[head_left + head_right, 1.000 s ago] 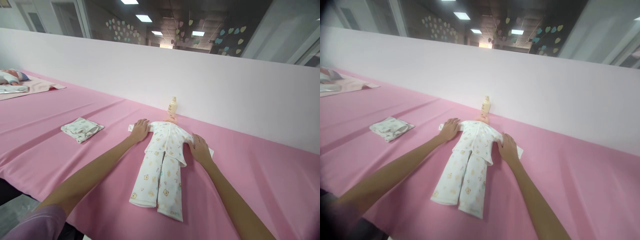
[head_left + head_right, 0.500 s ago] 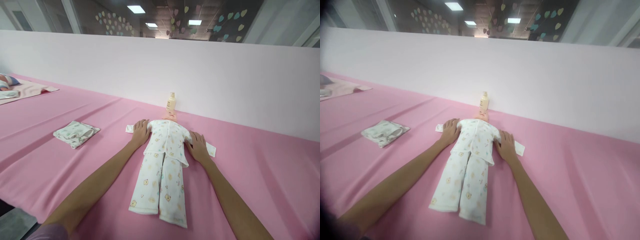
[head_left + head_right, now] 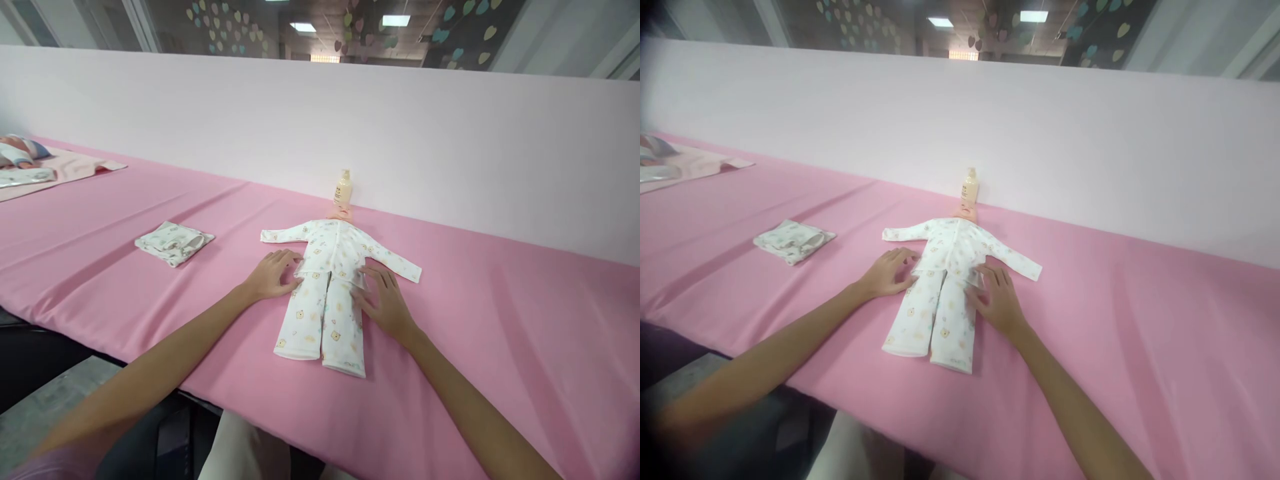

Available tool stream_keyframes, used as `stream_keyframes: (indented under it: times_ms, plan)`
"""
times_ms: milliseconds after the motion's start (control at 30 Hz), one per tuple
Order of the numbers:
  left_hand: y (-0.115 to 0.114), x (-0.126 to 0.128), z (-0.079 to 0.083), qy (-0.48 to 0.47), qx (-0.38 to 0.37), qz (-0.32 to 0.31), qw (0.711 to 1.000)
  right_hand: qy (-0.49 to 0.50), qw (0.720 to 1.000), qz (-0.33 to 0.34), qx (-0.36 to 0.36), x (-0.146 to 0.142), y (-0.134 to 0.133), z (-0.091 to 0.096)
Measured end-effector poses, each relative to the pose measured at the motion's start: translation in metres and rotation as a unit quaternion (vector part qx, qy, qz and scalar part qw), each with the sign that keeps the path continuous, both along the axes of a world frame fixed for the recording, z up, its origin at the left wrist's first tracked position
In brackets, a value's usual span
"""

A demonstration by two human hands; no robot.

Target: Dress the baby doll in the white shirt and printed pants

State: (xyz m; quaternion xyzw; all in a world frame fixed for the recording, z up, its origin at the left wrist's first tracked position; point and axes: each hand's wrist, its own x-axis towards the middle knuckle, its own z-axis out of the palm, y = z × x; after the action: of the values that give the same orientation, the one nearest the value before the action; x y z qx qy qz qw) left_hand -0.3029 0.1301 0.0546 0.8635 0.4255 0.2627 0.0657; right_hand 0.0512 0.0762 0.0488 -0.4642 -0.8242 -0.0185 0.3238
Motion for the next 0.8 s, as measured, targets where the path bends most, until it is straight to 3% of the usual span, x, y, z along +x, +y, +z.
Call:
stream_keyframes:
  times_ms: [100, 200, 333, 467, 800]
  plan:
    - [0.007, -0.003, -0.005, 0.031, 0.019, 0.001, 0.999, -0.009, 0.999, -0.049, 0.006, 0.009, 0.005, -0.010]
    - [0.010, 0.006, -0.010, 0.048, 0.009, 0.045, 0.998, -0.046, 0.995, -0.086, -0.013, 0.011, 0.010, -0.013]
    - [0.008, 0.021, -0.016, 0.052, -0.025, 0.114, 0.992, -0.089, 0.991, -0.091, -0.043, 0.008, 0.009, -0.012]
    - [0.007, 0.022, -0.015, 0.053, -0.029, 0.147, 0.987, -0.076, 0.993, -0.090, -0.017, 0.008, 0.005, -0.011]
    - [0.003, 0.016, -0.009, 0.037, -0.059, 0.131, 0.989, -0.086, 0.990, -0.081, -0.070, 0.015, 0.009, -0.014]
